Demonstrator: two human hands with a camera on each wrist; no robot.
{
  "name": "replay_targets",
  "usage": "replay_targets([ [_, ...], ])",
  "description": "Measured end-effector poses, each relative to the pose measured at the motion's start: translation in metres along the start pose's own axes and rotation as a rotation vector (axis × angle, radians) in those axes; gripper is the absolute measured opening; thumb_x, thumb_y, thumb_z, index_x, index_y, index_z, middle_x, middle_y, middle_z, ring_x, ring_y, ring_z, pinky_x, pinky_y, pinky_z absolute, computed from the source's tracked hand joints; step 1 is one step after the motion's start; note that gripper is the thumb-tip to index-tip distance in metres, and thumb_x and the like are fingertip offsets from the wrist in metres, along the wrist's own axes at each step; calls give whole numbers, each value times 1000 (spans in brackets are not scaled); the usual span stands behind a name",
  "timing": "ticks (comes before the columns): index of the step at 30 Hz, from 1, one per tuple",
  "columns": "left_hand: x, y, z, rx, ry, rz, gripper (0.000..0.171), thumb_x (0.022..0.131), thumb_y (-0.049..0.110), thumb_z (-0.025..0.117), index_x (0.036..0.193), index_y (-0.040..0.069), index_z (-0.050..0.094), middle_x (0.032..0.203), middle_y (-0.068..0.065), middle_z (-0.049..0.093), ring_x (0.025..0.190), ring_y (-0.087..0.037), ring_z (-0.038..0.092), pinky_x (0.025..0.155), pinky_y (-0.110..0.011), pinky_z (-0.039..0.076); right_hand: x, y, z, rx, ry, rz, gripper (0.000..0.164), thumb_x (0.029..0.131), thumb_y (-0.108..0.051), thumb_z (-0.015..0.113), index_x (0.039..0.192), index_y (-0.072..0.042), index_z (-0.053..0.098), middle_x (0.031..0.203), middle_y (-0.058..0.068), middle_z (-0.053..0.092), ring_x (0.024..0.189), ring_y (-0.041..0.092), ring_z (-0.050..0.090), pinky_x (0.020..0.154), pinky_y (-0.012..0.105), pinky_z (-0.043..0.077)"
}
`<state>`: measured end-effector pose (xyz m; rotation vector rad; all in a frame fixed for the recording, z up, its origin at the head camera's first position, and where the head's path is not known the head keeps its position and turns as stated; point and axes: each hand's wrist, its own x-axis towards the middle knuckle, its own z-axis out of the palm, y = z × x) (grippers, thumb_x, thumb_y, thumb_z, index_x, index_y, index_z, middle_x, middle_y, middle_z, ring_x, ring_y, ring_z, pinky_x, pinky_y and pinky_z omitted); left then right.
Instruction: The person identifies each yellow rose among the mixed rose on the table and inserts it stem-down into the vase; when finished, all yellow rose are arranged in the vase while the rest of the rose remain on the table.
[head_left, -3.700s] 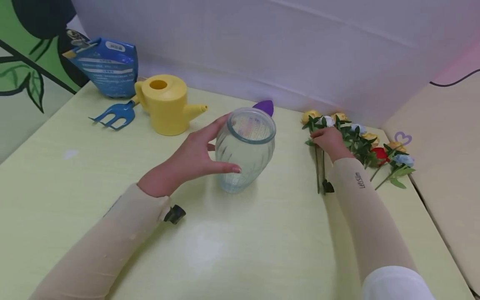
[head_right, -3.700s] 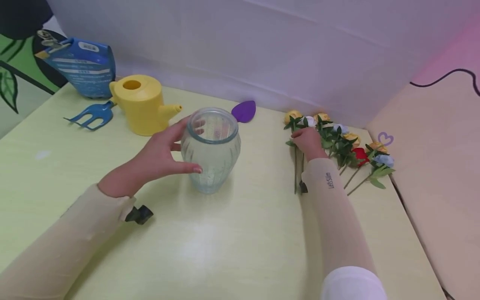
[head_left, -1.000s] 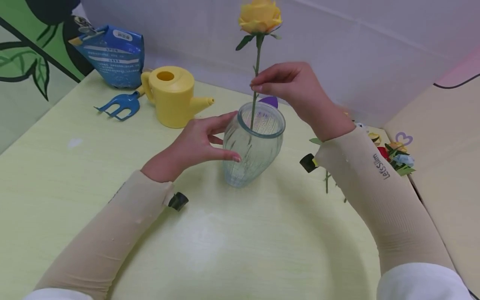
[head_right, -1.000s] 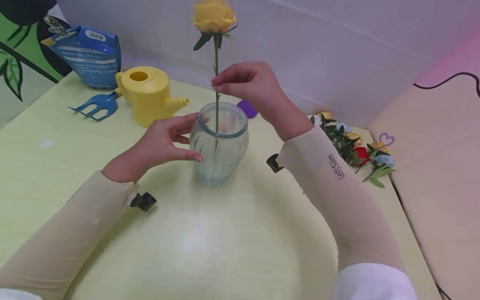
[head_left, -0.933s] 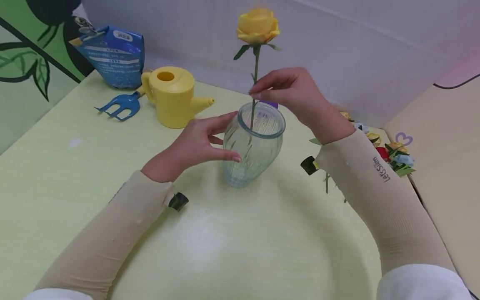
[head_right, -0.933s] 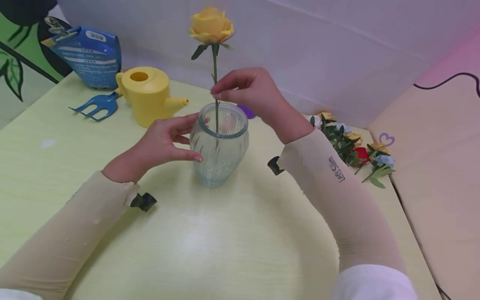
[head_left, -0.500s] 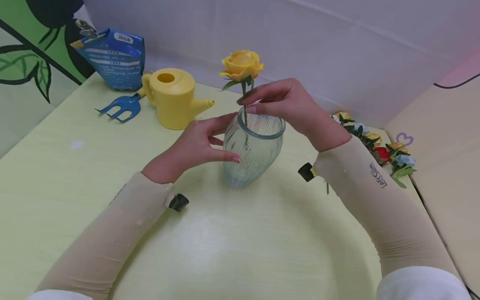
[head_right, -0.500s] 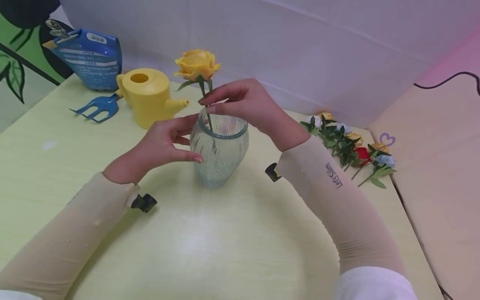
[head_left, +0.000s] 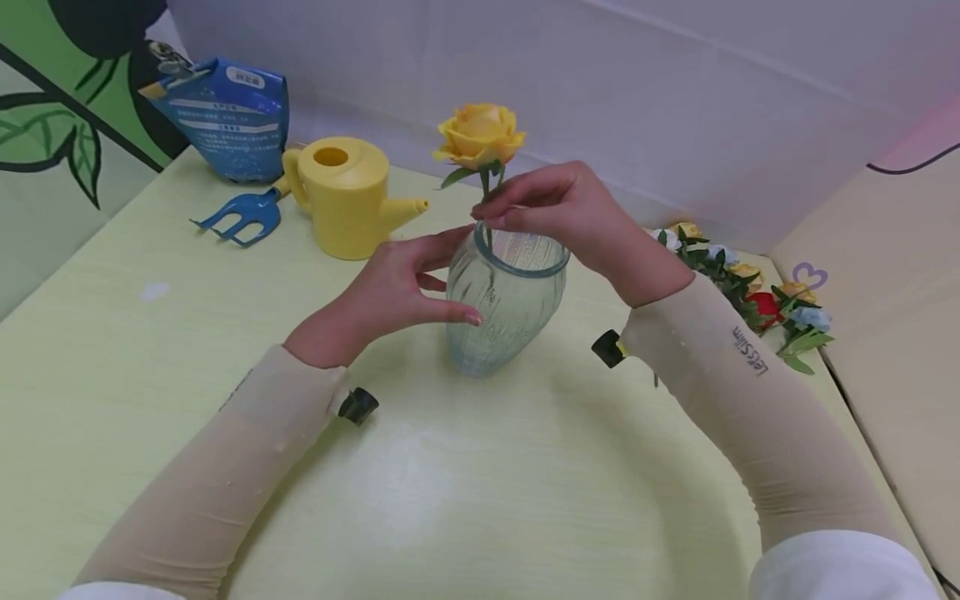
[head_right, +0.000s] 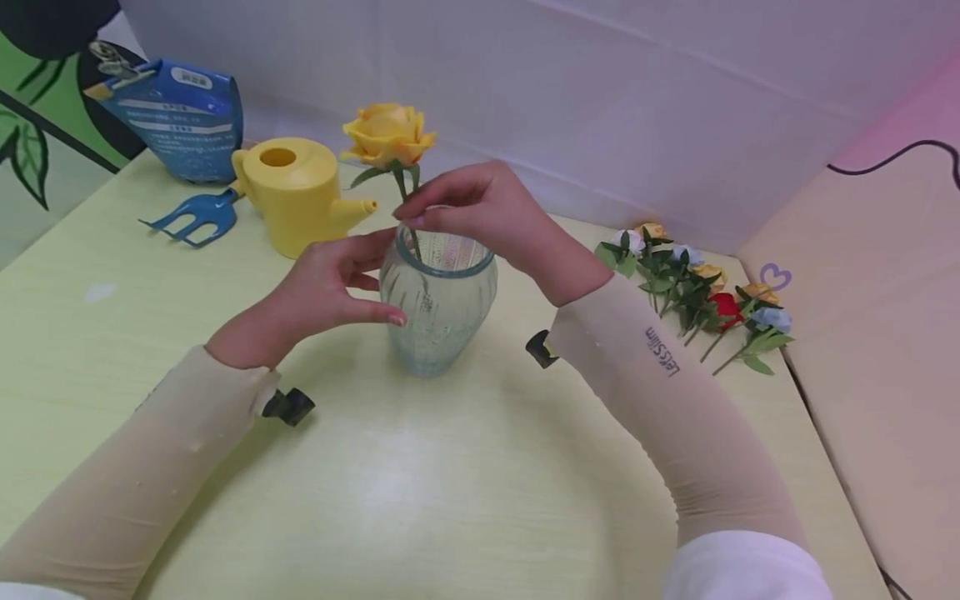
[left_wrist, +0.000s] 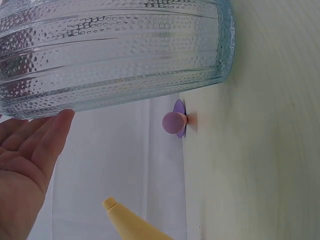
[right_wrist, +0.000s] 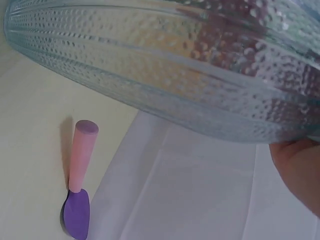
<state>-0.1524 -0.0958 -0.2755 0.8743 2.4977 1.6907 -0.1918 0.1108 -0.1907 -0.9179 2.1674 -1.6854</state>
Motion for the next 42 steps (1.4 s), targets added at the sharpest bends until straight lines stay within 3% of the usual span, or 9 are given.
replay_targets([
  [7,-1,0,1,-24,-15,-12,83,69,21,83,140,14,42,136,-1,48,118,-17,51,80,-37,53,-11,-1,-18,63,30,6,22,80,11,62,79,-7,75,97,4,68,101,21,60,91,32,46],
  [11,-1,1,1,-26,-18,-34,82,68,23,83,140,14,42,136,0,48,119,-16,50,80,-36,53,-20,-5,-35,73,96,22,18,83,10,60,80,-2,73,99,6,68,106,23,58,97,36,41],
  [14,-1,2,1,-17,-15,-37,82,68,23,83,139,14,43,136,0,48,119,-16,50,80,-34,53,-27,-8,-49,30,169,45,12,84,6,62,84,-1,72,100,7,68,110,24,53,97,33,41],
  [17,0,1,1,-14,-9,-31,82,68,22,83,138,13,44,135,0,49,118,-16,51,79,-33,54,-34,-9,-63,62,236,67,9,83,5,64,89,3,71,102,10,67,113,27,49,98,30,40],
  [28,0,1,0,-7,-15,-28,81,68,23,83,138,13,44,135,0,50,119,-16,50,79,-34,54,-54,9,-116,303,380,43,15,84,3,63,96,10,66,101,15,65,100,27,59,91,27,46],
  [42,1,2,0,11,-28,-21,81,69,24,83,139,13,43,135,0,49,120,-16,49,79,-34,54,-78,38,-168,357,599,219,25,77,-1,73,101,4,66,97,10,64,88,19,64,78,22,52],
])
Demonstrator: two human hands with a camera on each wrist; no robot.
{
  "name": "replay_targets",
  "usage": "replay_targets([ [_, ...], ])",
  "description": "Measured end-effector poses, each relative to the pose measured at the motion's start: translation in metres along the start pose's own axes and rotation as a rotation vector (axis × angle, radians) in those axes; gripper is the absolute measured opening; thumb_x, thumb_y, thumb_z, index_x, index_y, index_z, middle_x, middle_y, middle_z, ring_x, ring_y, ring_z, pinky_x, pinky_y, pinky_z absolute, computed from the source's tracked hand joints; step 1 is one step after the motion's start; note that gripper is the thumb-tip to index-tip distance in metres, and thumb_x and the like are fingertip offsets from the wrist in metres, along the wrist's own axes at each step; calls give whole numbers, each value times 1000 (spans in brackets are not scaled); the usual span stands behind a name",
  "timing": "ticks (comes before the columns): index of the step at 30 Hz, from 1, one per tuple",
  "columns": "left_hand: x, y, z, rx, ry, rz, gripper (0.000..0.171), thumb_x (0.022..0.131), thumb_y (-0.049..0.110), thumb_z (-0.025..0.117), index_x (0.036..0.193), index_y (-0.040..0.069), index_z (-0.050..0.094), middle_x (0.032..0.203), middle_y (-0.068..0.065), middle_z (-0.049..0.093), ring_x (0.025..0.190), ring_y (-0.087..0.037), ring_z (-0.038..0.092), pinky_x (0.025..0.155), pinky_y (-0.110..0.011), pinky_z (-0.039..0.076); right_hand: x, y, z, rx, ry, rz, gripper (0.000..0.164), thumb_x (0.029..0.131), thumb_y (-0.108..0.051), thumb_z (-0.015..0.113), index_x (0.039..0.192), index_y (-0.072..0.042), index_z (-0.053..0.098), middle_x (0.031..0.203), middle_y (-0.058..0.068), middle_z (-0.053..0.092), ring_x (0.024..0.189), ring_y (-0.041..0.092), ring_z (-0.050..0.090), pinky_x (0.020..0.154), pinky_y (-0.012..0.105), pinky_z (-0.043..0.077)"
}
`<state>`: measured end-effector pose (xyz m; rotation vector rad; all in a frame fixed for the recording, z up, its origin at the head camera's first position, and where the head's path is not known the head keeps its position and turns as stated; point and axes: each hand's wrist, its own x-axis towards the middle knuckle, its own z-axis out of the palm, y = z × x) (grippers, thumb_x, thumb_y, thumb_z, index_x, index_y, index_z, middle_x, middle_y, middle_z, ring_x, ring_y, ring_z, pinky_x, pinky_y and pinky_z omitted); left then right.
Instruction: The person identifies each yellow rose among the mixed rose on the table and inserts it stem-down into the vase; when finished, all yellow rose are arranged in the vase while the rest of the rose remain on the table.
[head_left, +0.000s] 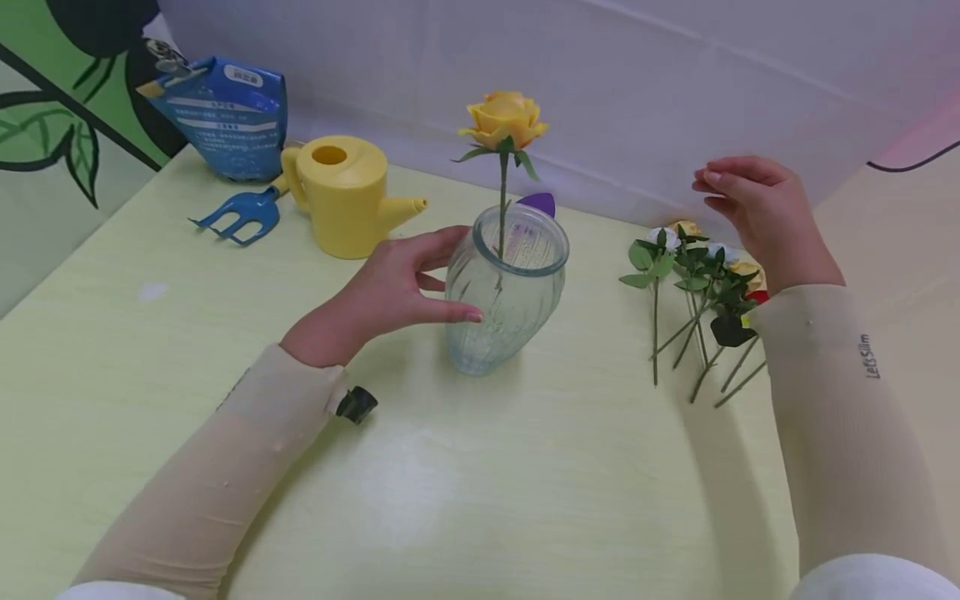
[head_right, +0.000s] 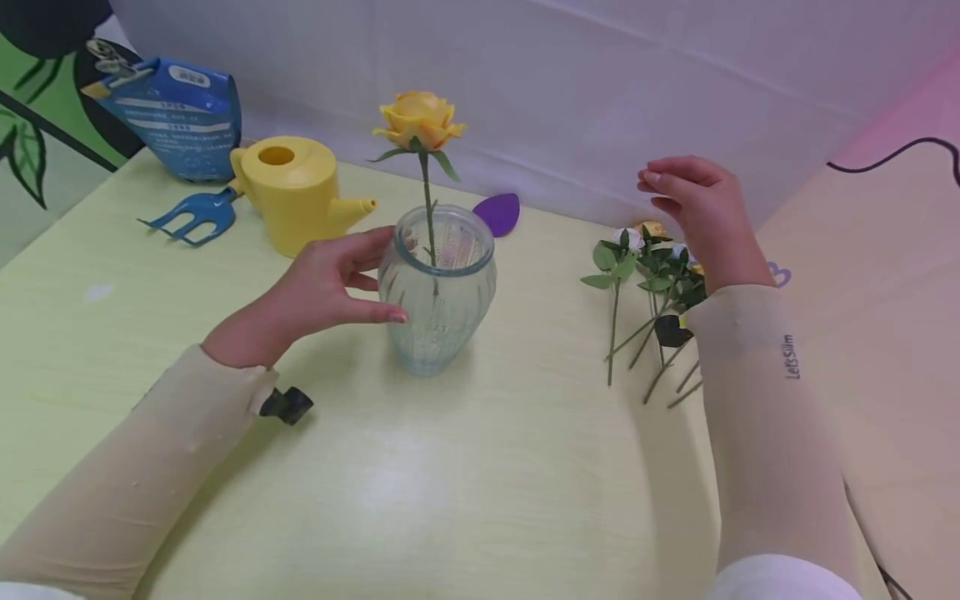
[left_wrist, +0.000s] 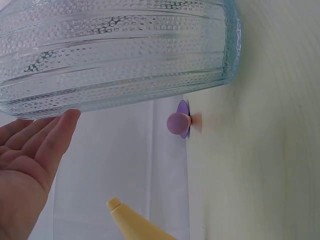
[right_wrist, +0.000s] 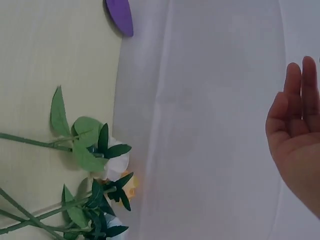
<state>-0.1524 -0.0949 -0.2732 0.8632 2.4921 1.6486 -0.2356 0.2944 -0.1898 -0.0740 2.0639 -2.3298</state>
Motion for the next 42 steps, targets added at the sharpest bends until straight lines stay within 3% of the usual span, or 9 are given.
replay_targets([
  [9,0,2,0,-7,-3,-18,83,69,25,83,139,13,42,136,0,48,120,-16,49,79,-32,54,3,14,-32,4,117,111,26,76,-3,73,101,0,67,98,8,65,81,19,65,72,21,53],
  [16,0,3,0,1,-3,-39,83,69,27,83,140,14,41,136,0,48,121,-16,48,80,-33,53,1,36,-56,-54,132,163,18,80,-5,69,98,-2,68,93,6,67,75,16,65,67,19,53],
  [22,0,3,0,8,2,-45,83,68,27,83,140,14,41,136,1,48,121,-15,48,80,-33,53,-1,61,-67,-212,164,181,7,85,-7,65,87,-9,71,85,1,67,71,11,63,65,17,52],
  [26,0,3,1,16,7,-40,83,68,27,83,139,14,42,136,0,48,120,-15,49,80,-32,53,0,73,-74,-409,168,218,13,90,-12,60,84,-16,70,82,-5,66,74,7,64,67,16,52],
  [30,0,2,1,27,10,-29,83,68,27,83,139,14,42,136,0,48,120,-15,49,79,-32,54,4,84,-80,-639,193,300,13,92,-17,57,98,-12,67,77,-13,64,75,3,64,86,28,50],
  [32,0,2,1,21,8,-23,83,69,27,83,139,14,42,135,0,49,120,-15,49,79,-32,54,6,91,-83,-727,214,348,23,92,-19,57,111,-7,63,72,-16,62,73,1,63,98,38,41],
  [34,0,2,1,13,3,-22,82,69,27,82,139,15,42,136,0,49,120,-15,49,79,-32,54,8,97,-85,-796,229,389,33,92,-19,57,120,-2,58,68,-17,61,71,1,62,101,44,36],
  [42,0,2,0,14,2,-22,83,69,26,82,140,14,41,136,0,48,120,-15,48,79,-32,54,9,113,-88,-1016,230,375,38,89,-20,59,120,2,59,71,-15,58,76,10,57,82,38,44],
])
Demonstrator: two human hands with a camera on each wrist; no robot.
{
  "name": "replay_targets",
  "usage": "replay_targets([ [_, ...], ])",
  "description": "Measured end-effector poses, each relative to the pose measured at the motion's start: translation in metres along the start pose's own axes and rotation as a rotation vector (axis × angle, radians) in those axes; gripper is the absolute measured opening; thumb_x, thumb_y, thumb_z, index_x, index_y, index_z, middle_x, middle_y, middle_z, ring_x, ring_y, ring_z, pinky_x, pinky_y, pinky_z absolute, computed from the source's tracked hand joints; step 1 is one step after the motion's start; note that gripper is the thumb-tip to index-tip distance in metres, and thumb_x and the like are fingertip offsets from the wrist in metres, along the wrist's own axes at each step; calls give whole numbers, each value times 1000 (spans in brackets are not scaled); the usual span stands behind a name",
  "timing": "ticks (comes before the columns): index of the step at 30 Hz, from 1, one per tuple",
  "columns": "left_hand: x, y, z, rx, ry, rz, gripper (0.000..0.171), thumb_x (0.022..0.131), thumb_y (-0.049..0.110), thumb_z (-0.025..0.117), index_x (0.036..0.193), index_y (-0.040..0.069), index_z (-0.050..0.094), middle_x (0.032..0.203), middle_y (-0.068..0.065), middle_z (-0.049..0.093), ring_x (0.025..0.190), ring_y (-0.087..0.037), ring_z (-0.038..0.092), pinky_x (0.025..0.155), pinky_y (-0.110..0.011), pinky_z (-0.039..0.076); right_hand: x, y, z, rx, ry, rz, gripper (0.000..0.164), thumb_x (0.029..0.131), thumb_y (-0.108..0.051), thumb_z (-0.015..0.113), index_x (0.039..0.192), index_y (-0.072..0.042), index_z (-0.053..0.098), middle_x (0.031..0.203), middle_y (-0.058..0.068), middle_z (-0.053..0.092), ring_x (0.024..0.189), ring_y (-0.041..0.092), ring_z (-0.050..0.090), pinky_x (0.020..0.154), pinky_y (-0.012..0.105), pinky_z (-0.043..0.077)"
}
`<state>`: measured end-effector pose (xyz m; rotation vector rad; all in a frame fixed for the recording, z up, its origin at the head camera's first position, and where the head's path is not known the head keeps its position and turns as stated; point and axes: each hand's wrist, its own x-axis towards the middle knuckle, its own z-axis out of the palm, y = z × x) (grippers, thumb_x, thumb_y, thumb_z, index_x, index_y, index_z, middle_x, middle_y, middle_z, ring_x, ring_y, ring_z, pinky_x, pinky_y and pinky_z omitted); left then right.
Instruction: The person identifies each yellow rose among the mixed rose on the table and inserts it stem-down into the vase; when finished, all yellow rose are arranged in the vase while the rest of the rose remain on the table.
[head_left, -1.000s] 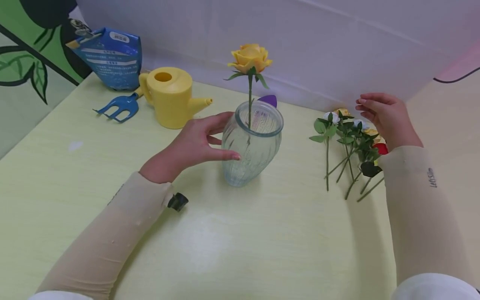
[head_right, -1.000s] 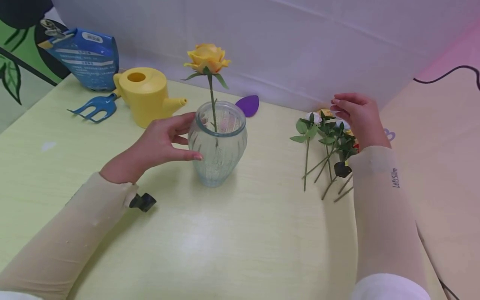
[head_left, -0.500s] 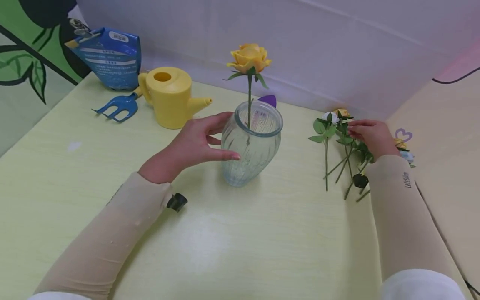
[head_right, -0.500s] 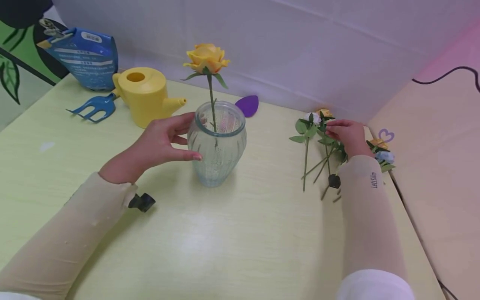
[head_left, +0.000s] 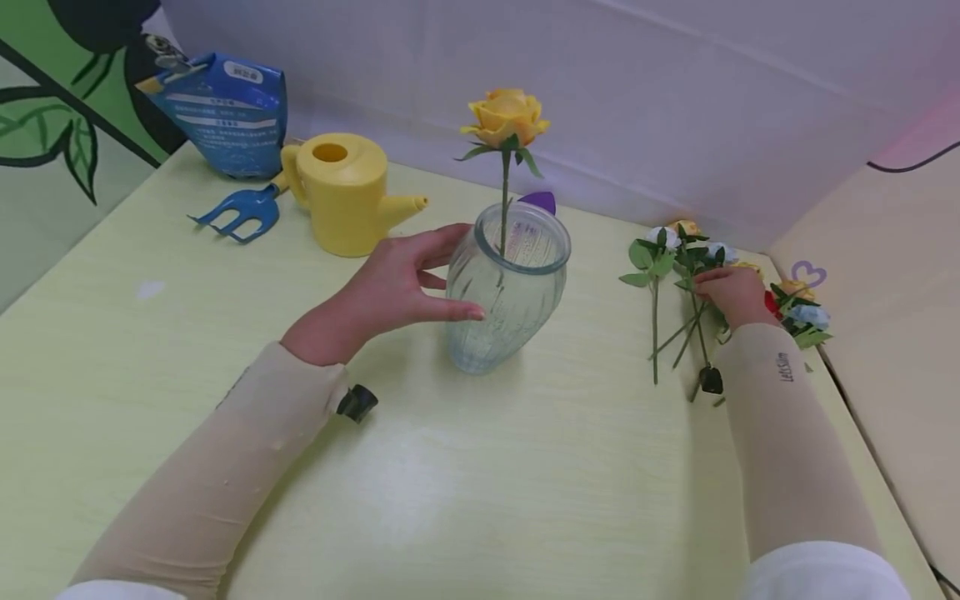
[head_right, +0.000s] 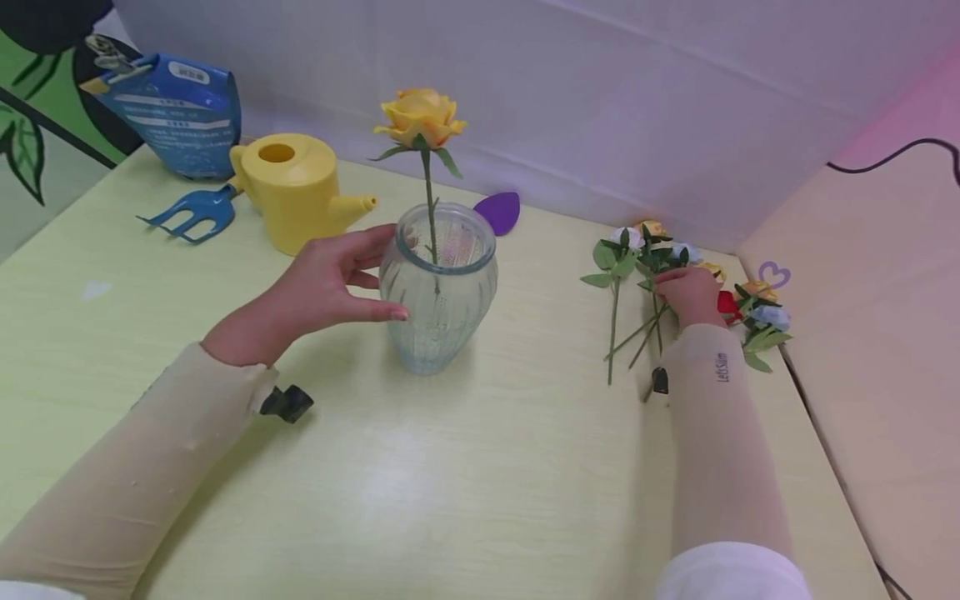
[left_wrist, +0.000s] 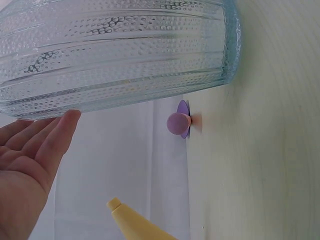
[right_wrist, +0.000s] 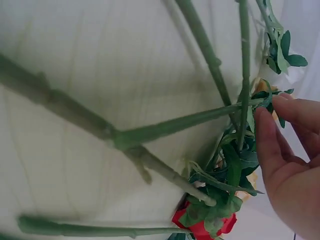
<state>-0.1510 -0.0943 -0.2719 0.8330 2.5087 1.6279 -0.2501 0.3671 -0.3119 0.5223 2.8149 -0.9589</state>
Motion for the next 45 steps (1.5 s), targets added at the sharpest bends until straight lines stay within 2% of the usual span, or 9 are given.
replay_targets([
  [4,0,0,0,8,0,-5,83,69,28,82,139,15,42,135,1,49,120,-15,49,79,-33,54,-3,2,4,-23,-6,14,38,91,-21,57,122,0,58,98,5,62,94,23,54,85,42,43],
  [7,0,0,0,8,1,-1,82,68,28,83,139,15,42,134,1,50,119,-14,49,79,-34,54,-5,3,6,-30,-27,17,39,91,-22,55,125,-1,57,120,18,54,106,30,49,92,48,40],
  [14,0,1,0,-7,-1,3,83,68,28,83,139,15,42,135,2,49,119,-14,49,79,-34,54,-3,2,6,-75,-115,1,40,93,-21,53,128,-3,53,137,24,39,123,39,35,99,53,33],
  [19,0,0,0,-16,-3,10,83,68,30,82,139,14,42,134,3,50,119,-11,49,78,-32,54,1,3,7,-118,-164,-28,41,91,-18,53,128,-1,53,140,26,34,127,43,29,100,55,31],
  [24,0,0,-1,1,-1,37,82,69,29,82,139,13,43,133,2,51,118,-11,50,77,-30,54,4,5,8,-133,-163,-35,43,91,-17,54,130,1,50,140,28,33,128,44,26,102,56,28],
  [30,0,0,-1,-1,-1,28,82,69,27,83,139,13,43,133,2,50,118,-13,50,78,-30,54,5,8,10,-89,-151,-7,43,92,-14,53,132,-2,48,144,25,29,131,43,24,102,55,29],
  [37,0,0,-1,-10,-7,9,82,69,26,83,139,15,42,135,2,49,120,-14,49,80,-34,53,1,5,4,-75,-195,-11,50,91,-16,53,139,-7,40,147,23,22,134,43,15,104,57,24],
  [43,1,0,0,-19,-6,4,82,69,25,83,139,15,42,134,2,50,120,-14,49,79,-32,53,-1,5,-3,-20,-212,6,52,92,-16,53,141,-8,36,149,20,19,134,41,15,104,56,26],
  [45,1,0,0,-17,-7,0,82,69,26,83,139,16,42,134,2,50,120,-14,49,79,-32,53,-1,6,-5,16,-207,1,53,92,-16,53,142,-8,35,149,19,19,132,38,22,104,54,28],
])
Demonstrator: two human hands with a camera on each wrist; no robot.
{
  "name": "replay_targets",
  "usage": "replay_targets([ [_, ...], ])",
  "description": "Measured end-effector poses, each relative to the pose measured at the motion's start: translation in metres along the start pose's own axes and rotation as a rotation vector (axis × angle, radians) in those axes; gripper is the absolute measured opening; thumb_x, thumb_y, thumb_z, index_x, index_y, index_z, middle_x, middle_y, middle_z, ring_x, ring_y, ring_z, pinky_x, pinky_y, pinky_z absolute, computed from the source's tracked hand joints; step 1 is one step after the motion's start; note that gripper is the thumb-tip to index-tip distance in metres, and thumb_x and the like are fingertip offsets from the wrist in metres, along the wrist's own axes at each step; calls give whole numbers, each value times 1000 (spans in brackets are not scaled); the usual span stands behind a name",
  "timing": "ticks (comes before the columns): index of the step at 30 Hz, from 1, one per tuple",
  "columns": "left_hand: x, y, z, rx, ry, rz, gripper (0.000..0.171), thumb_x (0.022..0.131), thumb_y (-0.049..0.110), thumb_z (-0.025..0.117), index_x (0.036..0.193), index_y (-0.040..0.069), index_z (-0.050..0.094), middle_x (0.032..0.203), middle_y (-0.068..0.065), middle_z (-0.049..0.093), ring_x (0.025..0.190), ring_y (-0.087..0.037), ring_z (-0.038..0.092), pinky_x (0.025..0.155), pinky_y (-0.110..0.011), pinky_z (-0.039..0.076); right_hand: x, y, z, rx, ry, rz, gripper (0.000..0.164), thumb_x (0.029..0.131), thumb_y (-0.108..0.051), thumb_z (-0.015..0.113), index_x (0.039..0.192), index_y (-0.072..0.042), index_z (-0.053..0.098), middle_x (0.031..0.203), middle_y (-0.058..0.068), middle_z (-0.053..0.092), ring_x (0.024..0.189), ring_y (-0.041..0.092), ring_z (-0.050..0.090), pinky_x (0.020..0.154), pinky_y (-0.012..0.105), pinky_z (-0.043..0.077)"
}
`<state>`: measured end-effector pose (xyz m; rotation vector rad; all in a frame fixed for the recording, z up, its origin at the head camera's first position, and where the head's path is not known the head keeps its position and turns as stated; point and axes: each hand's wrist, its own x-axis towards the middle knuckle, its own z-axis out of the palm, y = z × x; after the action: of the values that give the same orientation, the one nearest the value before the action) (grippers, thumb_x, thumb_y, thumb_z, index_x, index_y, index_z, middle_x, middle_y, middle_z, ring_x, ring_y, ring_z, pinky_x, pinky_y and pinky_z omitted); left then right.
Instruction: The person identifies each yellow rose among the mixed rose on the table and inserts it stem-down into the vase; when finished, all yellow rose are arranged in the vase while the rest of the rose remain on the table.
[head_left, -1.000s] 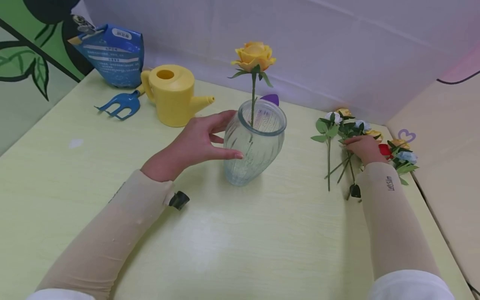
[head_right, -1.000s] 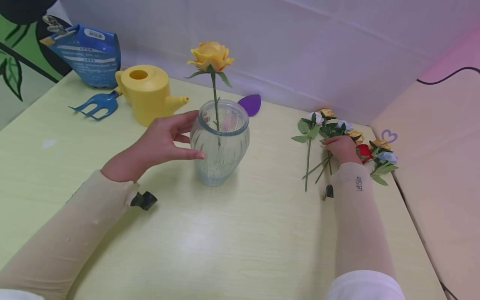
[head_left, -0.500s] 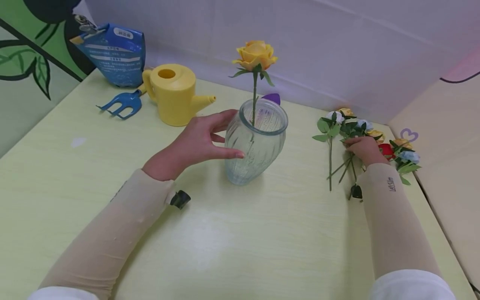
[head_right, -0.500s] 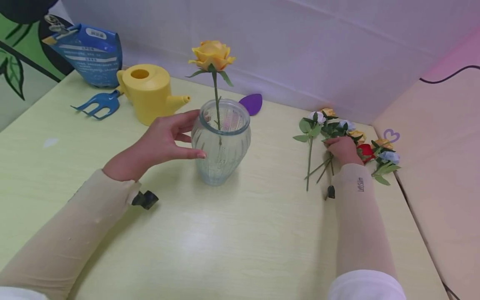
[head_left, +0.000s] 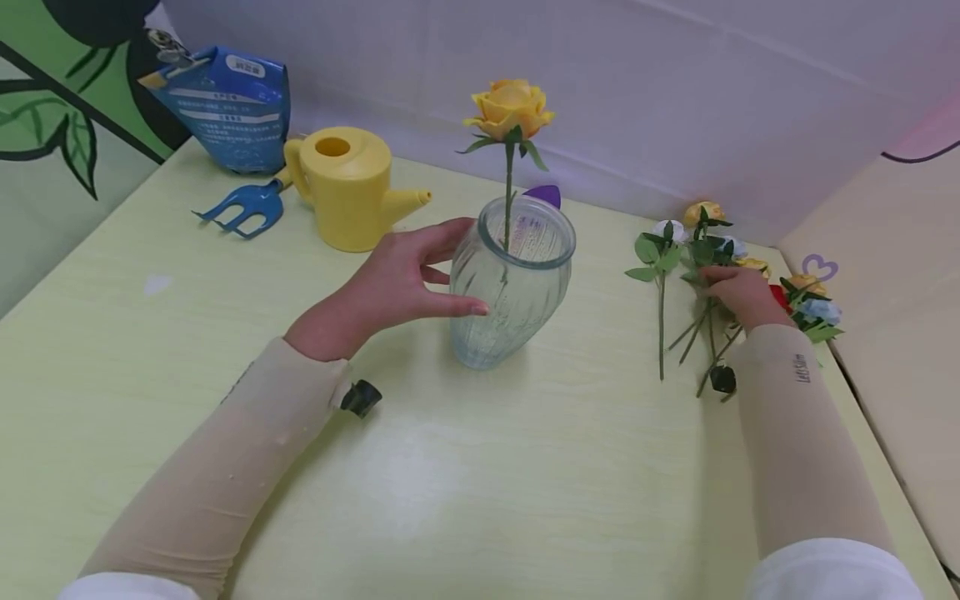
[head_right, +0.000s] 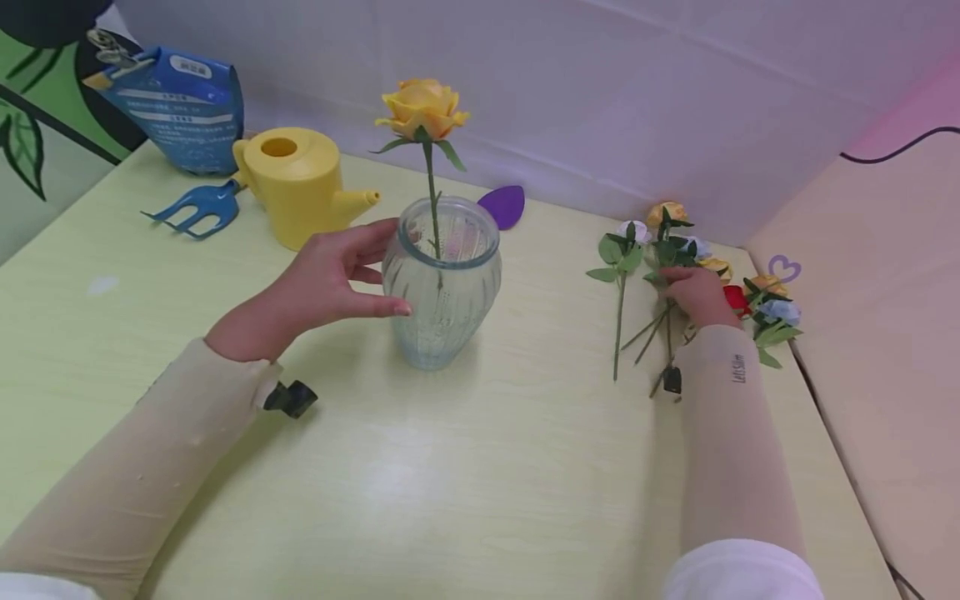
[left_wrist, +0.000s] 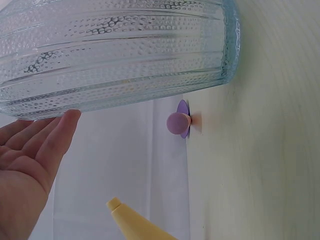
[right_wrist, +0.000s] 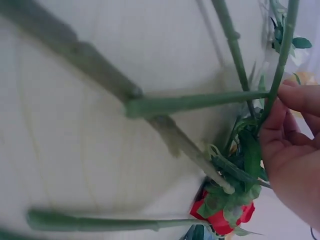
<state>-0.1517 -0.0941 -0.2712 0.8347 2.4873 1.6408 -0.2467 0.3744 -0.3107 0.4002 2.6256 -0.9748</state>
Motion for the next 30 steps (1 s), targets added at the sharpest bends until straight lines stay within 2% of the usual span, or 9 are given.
replay_targets([
  [2,0,0,0,0,0,-3,82,68,26,83,139,16,42,134,3,50,119,-13,49,79,-32,53,-2,1,-3,38,17,-8,53,93,-17,52,142,-8,35,149,18,22,126,33,34,102,50,32],
  [5,0,0,0,6,1,2,82,68,27,83,139,16,43,134,3,50,119,-13,49,79,-32,54,-6,1,-8,108,33,-25,52,94,-22,52,142,-10,36,147,14,30,105,15,52,99,43,37],
  [7,0,0,-1,12,1,5,81,69,28,83,139,16,43,134,3,50,118,-12,50,79,-31,54,-9,0,-12,152,40,-37,53,94,-25,54,142,-11,37,143,9,36,93,4,55,98,39,39],
  [9,0,0,-1,9,1,5,81,69,27,83,139,16,43,134,2,50,119,-13,50,79,-32,54,-12,-1,-15,188,35,-49,54,94,-27,54,143,-14,36,135,1,43,89,-2,56,99,37,39],
  [14,0,1,-1,7,-1,-7,82,69,28,82,139,16,42,134,2,50,119,-14,49,80,-35,53,-19,-4,-20,239,29,-63,50,93,-29,55,140,-20,41,117,-12,47,94,-1,55,97,28,42],
  [21,0,-1,0,37,-1,-7,82,69,33,81,139,17,41,135,5,49,119,-10,49,78,-29,53,-23,-6,-22,349,65,-73,43,89,-28,60,132,-27,52,118,-7,47,93,0,54,81,14,47],
  [30,1,-1,0,24,-3,-12,83,69,29,82,140,16,41,135,3,49,119,-12,49,79,-30,53,-27,-8,-22,436,109,-87,55,90,-24,60,140,-14,42,116,-8,46,86,-1,56,74,12,47],
])
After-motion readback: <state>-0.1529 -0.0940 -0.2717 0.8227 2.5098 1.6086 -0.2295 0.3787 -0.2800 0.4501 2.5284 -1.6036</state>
